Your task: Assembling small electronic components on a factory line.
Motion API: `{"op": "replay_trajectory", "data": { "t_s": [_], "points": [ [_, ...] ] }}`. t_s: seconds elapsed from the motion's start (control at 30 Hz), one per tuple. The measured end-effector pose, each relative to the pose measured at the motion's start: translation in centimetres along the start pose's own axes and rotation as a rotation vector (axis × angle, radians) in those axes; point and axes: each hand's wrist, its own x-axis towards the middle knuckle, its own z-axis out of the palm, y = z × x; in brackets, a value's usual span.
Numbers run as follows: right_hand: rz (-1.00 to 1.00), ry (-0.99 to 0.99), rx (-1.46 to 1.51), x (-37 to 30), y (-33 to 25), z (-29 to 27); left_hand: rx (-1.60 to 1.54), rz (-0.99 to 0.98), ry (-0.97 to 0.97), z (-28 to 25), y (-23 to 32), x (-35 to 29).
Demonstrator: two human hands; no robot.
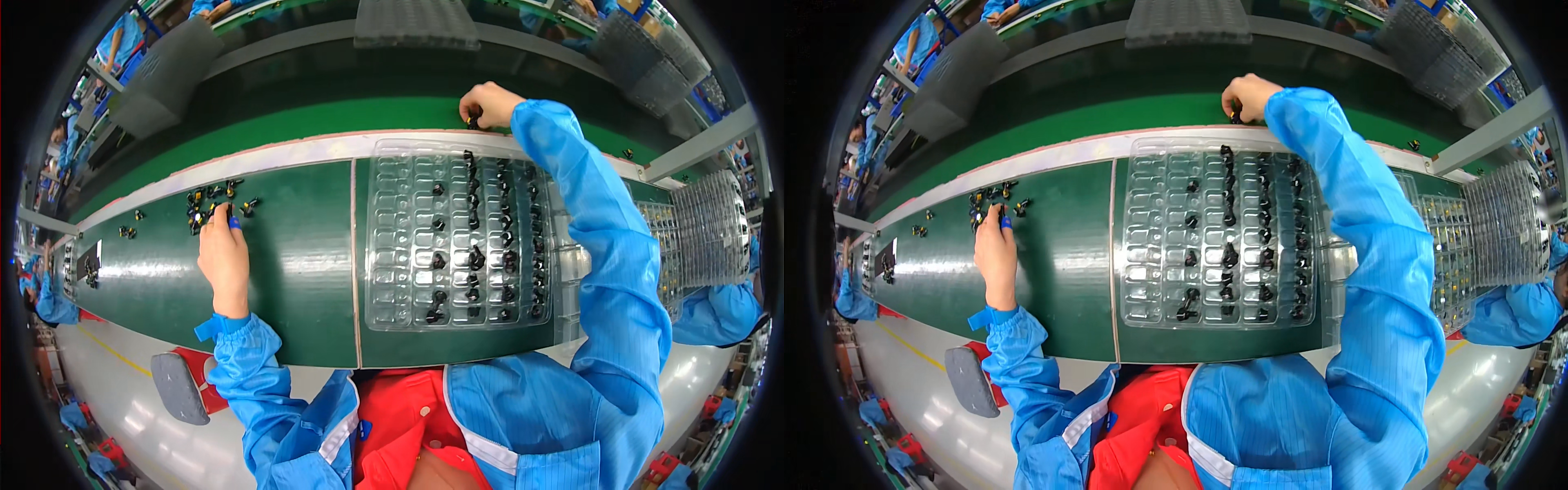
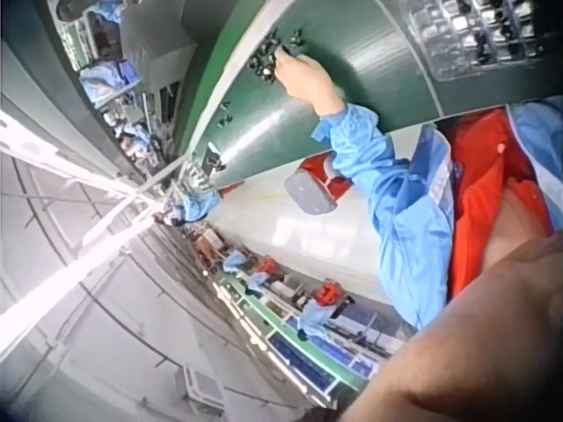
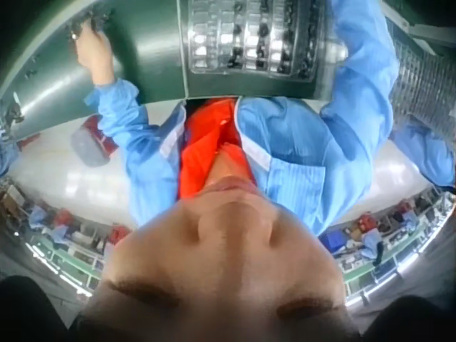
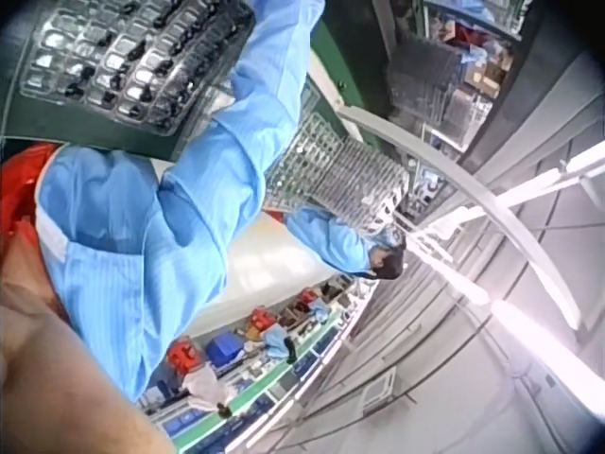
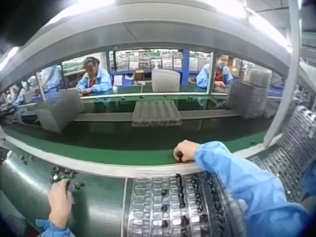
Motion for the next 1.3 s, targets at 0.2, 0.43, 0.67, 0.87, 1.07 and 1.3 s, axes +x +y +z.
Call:
{"op": "replay_trajectory", "data": {
  "t_s": [0.2, 0.43, 0.67, 0.87, 1.07, 1.3],
  "points": [
    [-0.197, 0.006, 0.457, 6.2, -13.5, -0.8, -0.044, 0.201, 0.169, -1.2, 1.2, -1.2],
    [-0.251, -0.051, 0.376, 11.1, -23.6, 2.8, -0.539, 0.667, -0.057, -1.9, 11.9, -4.0],
    [-0.291, 0.182, 0.33, -1.5, -16.7, -6.2, -0.706, 0.845, -0.105, 3.4, 17.8, -0.2],
    [0.215, 0.398, 0.371, -20.5, -8.0, -7.7, -0.599, 0.882, -0.195, 3.7, 18.8, 0.2],
    [0.584, 0.399, 0.094, -31.8, 0.9, -3.6, -1.098, 0.586, -0.311, 3.0, 18.7, -0.4],
    [0.898, 0.14, -0.109, -33.3, 4.4, -0.8, -1.297, 0.26, -0.702, -2.1, 16.6, -4.0]
  ]
}}
